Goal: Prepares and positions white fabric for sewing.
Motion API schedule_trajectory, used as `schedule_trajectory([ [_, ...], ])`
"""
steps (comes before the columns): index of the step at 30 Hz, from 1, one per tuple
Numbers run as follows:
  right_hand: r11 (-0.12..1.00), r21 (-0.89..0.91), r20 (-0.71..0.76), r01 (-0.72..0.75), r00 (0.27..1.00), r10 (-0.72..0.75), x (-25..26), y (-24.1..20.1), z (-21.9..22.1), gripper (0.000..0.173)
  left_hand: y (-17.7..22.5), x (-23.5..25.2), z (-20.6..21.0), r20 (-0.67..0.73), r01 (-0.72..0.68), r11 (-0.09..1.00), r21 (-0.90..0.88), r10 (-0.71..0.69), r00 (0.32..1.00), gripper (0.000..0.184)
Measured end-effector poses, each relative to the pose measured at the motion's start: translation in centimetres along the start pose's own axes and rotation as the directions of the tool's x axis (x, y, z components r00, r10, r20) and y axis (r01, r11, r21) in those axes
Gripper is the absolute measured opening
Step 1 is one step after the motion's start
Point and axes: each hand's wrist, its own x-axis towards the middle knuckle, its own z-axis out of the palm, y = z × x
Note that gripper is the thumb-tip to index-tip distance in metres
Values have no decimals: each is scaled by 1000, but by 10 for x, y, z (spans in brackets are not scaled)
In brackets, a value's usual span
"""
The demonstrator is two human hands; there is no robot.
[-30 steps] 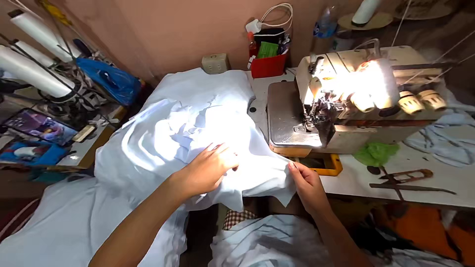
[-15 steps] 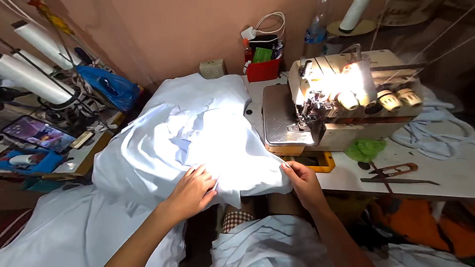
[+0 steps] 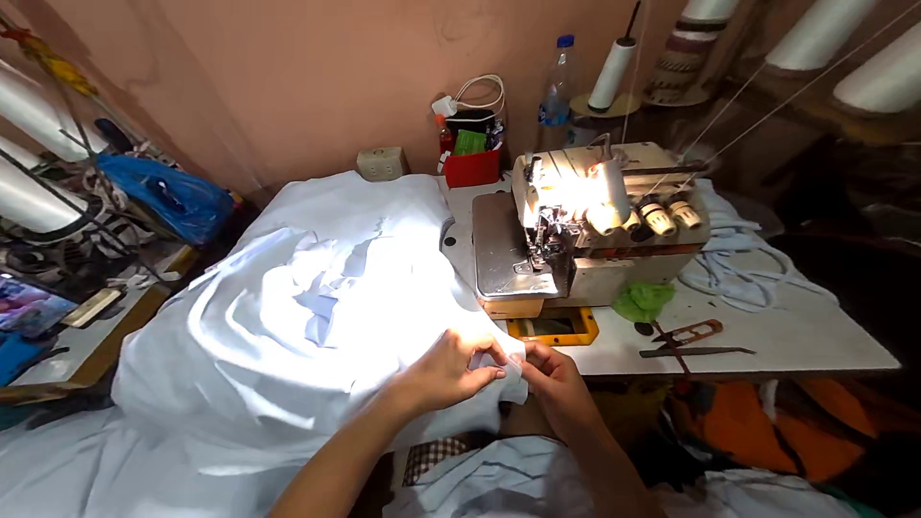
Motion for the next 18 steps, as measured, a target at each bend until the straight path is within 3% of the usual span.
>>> schedule_trajectory([
  [3, 999, 32, 20, -34, 999, 33, -4, -1, -2, 12, 4, 2, 14, -103, 67, 991, 119, -55, 993, 22],
  [7, 1000, 6, 22, -18, 1000, 18, -7, -1, 1, 11, 17, -5, 11, -34, 209, 944, 255, -207, 978, 23],
  [11, 998, -11, -36, -56, 998, 55, -29, 18, 9, 11, 20, -26, 15, 80, 58, 960, 274, -83, 993, 16],
  [14, 993, -17, -62, -115, 992, 113, -46, 35, 15, 15, 24, -40, 25, 173, 34, 951, 306, -91, 981, 11],
  [18, 985, 41, -69, -169, 983, 172, -52, 41, 20, 10, 18, -46, 43, 106, -12, 916, 402, -33, 994, 9],
])
